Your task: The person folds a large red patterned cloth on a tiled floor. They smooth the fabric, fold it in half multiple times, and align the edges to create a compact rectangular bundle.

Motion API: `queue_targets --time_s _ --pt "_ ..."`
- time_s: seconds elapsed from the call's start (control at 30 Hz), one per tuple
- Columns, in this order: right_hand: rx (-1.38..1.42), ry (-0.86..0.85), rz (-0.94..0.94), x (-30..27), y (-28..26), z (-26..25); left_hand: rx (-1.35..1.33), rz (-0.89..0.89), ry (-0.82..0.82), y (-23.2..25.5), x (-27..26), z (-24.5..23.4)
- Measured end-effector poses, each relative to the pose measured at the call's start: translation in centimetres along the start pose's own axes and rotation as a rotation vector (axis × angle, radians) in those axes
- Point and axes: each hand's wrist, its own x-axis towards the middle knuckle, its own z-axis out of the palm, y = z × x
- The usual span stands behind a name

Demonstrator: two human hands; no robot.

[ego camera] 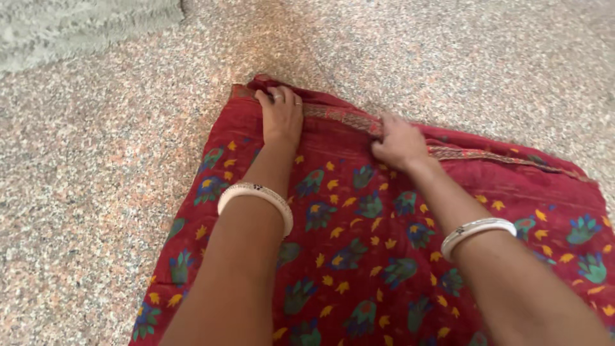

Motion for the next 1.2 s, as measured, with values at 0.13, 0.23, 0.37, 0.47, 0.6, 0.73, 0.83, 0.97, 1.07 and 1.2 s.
queue_targets --time_s 0.13,0.23,0.37,0.47,0.6,0.73,0.83,0.97,1.07,1.2 --pt "-0.018 0.234 -0.29 -1.3 -0.2 -1.2 -0.102 -0.025 -0.041 2.5 1.4 -3.3" --pt "-0.26 -0.009 -0.105 -2.9 1.2 -4.4 -0.374 0.113 -0.054 6.9 1.6 -7.9" --pt "-0.414 -0.414 0.249 -5.4 5.2 -8.8 -0.656 0.475 -0.283 13.4 0.9 -14.1" --pt "-0.435 -0.402 0.347 -7.3 10.4 -10.9 -0.794 0.609 -0.31 17.9 0.0 -17.5" --pt "-0.436 -0.389 0.359 -10.6 18.6 -12.3 -0.788 0.627 -0.329 22.4 -1.4 -19.0" --pt "-0.355 -0.309 0.323 -14.5 23.0 -13.3 -0.762 0.657 -0.481 25.3 -1.3 -20.0" --pt "-0.497 -0.363 0.41 -14.7 23.1 -12.7 -0.676 0.645 -0.584 25.4 -0.3 -20.3" --pt "-0.484 -0.334 0.313 -15.0 23.7 -13.2 -0.77 0.527 -0.635 26.0 1.0 -20.1" --pt "-0.416 -0.359 0.345 -15.8 23.5 -14.7 -0.817 0.471 -0.598 27.0 0.9 -19.2" --pt "-0.57 -0.252 0.283 -17.5 21.8 -18.7 -0.851 0.46 -0.546 27.4 1.3 -19.2"
